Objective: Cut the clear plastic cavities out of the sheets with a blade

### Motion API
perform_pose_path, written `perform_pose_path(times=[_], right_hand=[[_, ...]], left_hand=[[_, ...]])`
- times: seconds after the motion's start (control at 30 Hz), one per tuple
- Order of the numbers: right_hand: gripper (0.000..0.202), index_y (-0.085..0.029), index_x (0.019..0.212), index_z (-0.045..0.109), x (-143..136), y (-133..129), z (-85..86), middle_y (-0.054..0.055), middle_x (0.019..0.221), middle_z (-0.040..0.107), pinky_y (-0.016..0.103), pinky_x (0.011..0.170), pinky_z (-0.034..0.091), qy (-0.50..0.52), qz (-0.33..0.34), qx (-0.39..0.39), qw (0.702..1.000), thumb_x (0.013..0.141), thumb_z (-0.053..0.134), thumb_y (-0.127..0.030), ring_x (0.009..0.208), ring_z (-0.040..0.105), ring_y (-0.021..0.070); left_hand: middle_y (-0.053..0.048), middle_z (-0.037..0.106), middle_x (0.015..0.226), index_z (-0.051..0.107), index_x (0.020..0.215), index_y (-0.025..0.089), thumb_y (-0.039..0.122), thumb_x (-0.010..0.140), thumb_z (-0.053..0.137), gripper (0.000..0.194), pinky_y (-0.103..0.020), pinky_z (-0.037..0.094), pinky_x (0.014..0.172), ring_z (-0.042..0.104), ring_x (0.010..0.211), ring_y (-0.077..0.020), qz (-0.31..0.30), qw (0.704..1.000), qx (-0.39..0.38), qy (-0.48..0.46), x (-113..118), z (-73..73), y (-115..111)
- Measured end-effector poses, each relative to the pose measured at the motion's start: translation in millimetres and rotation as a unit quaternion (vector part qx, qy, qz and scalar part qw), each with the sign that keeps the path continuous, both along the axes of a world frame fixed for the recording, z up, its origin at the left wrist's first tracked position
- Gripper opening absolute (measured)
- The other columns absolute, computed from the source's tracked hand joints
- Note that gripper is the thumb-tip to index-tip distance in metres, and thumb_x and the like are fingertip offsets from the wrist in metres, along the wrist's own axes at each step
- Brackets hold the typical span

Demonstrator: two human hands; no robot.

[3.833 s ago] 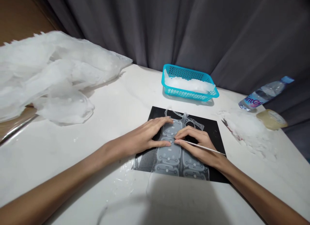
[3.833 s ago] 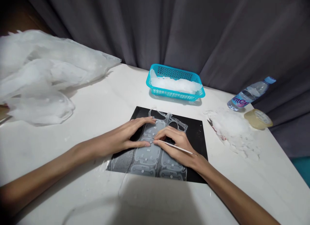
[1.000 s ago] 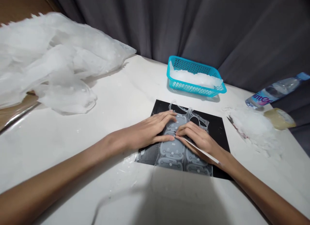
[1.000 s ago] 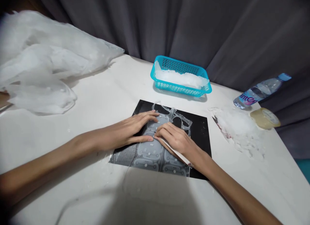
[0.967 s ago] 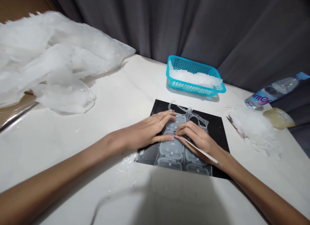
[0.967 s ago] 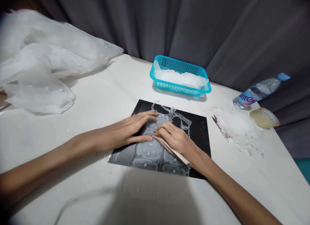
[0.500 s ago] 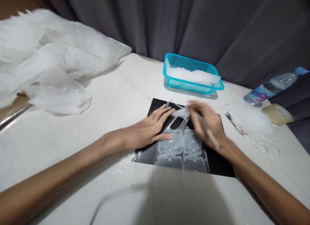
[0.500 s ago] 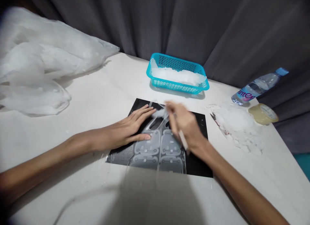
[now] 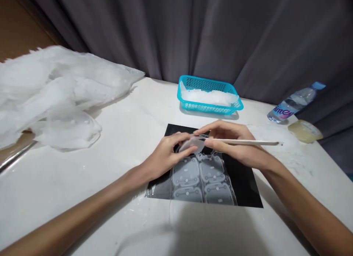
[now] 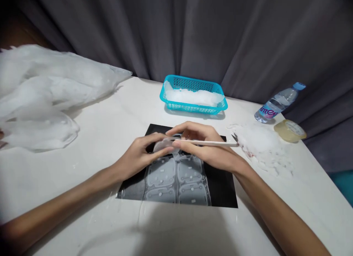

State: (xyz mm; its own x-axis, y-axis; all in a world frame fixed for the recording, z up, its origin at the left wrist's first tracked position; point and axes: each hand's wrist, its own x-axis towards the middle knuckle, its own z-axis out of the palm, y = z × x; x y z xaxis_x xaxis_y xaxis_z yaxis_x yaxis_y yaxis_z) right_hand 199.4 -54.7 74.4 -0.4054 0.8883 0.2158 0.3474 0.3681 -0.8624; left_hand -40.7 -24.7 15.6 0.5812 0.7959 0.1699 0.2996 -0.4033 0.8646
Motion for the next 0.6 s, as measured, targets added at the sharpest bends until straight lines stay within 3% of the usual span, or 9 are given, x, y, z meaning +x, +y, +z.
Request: perform_pose_path(times=[0.1, 0.2, 0.33, 0.47, 0.53, 0.6], right_hand=[[0.012, -0.023, 0.104, 0.070, 15.6, 1.6, 4.1, 0.006, 0.114, 0.070, 0.027, 0.060, 0.054, -0.034, -0.042, 0.057, 0.997, 0.100, 0.066, -0.033, 0.077, 0.064, 0.0153], [0.008, -0.022, 0.097, 0.068, 39.8, 1.2, -3.9, 0.007, 0.107, 0.065, 0.031, 0.069, 0.056, -0.194, -0.026, 0.121, 0.973, 0.101, 0.061, -0.025, 0.084, 0.064, 0.0185], [0.020, -0.023, 0.108, 0.065, 53.3, -6.1, -19.6, 0.009, 0.109, 0.063, 0.034, 0.068, 0.056, -0.338, 0.019, 0.126, 0.932, 0.101, 0.051, -0.012, 0.081, 0.064, 0.0196], [0.022, -0.023, 0.125, 0.061, 27.3, -12.4, -16.6, 0.013, 0.120, 0.063, 0.045, 0.088, 0.056, -0.337, -0.022, 0.188, 0.922, 0.105, 0.053, -0.021, 0.109, 0.063, 0.0300], [0.032, -0.021, 0.134, 0.055, 6.8, -13.2, -15.1, 0.014, 0.127, 0.063, 0.049, 0.099, 0.053, -0.277, -0.043, 0.195, 0.940, 0.104, 0.059, -0.032, 0.121, 0.059, 0.0316], [0.041, -0.020, 0.135, 0.054, -10.4, -13.1, -19.7, 0.013, 0.127, 0.065, 0.047, 0.101, 0.053, -0.227, -0.034, 0.193, 0.954, 0.101, 0.066, -0.039, 0.120, 0.060, 0.0305]], left_hand=[[-0.003, 0.069, 0.090, 0.068, 0.090, 0.018, 0.049, 0.099, 0.064, 0.033, -0.034, 0.051, 0.079, 0.064, 0.085, -0.0206, 0.026, 0.997, -0.067, -0.017, 2.1, 3.5, -2.6], [-0.002, 0.068, 0.089, 0.067, 0.092, 0.018, 0.048, 0.096, 0.068, 0.031, -0.031, 0.049, 0.073, 0.063, 0.083, -0.0190, 0.038, 0.992, -0.114, -0.037, -0.3, 6.7, -3.9], [-0.003, 0.068, 0.088, 0.062, 0.094, 0.018, 0.046, 0.094, 0.071, 0.029, -0.031, 0.049, 0.068, 0.063, 0.078, -0.0177, 0.043, 0.985, -0.154, -0.067, -3.4, 5.2, -1.9], [0.002, 0.060, 0.079, 0.054, 0.092, 0.020, 0.044, 0.091, 0.075, 0.031, -0.028, 0.043, 0.062, 0.056, 0.069, -0.0140, 0.051, 0.983, -0.158, -0.083, -4.9, 0.4, 0.4], [0.004, 0.055, 0.075, 0.052, 0.092, 0.021, 0.043, 0.088, 0.078, 0.034, -0.026, 0.040, 0.060, 0.052, 0.066, -0.0126, 0.060, 0.984, -0.142, -0.085, -4.8, -0.5, 0.6], [0.004, 0.055, 0.077, 0.055, 0.095, 0.021, 0.042, 0.087, 0.079, 0.033, -0.026, 0.040, 0.061, 0.052, 0.068, -0.0128, 0.065, 0.986, -0.125, -0.084, -4.2, -0.3, 0.5]])
